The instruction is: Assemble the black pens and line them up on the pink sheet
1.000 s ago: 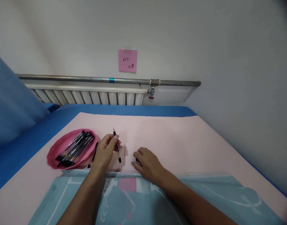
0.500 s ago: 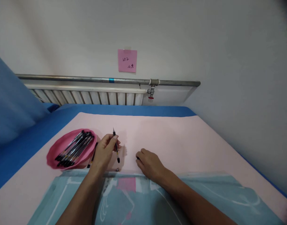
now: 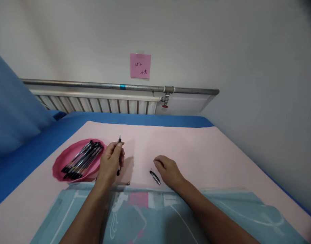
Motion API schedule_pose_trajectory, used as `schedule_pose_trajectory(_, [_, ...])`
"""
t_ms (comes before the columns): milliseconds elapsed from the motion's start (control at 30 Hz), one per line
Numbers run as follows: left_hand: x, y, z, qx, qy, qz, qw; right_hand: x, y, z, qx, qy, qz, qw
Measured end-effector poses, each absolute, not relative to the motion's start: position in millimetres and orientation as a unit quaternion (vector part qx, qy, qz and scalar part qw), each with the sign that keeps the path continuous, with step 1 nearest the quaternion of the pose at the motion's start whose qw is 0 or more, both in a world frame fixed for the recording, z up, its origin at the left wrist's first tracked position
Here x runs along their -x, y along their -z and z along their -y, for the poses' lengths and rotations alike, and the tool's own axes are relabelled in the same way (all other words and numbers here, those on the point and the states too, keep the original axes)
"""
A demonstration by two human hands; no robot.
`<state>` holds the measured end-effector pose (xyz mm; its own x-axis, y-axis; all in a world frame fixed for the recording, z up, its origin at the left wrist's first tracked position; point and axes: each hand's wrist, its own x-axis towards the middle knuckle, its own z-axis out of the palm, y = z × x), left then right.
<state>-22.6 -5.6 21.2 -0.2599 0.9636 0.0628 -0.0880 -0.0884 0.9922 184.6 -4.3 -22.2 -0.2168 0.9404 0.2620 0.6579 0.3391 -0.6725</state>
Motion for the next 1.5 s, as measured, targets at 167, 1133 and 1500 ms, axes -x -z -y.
schedule_pose_trajectory(167, [27,-21,4,-0.413,-0.615,-0.511,0.435,-192,17,3,0.552,-0.263,0.703,0.363])
schedule_pose_trajectory(1133, [21,-16,5,-0.444,-0.581,-0.523,0.437,-118,19,27,0.239,-0.049,0.964,0.105])
schedule_pose_trajectory(1500, [18,-17,6,-0.473,-0.551,-0.538,0.428,-121,15,35,0.276,0.001,0.959,0.07])
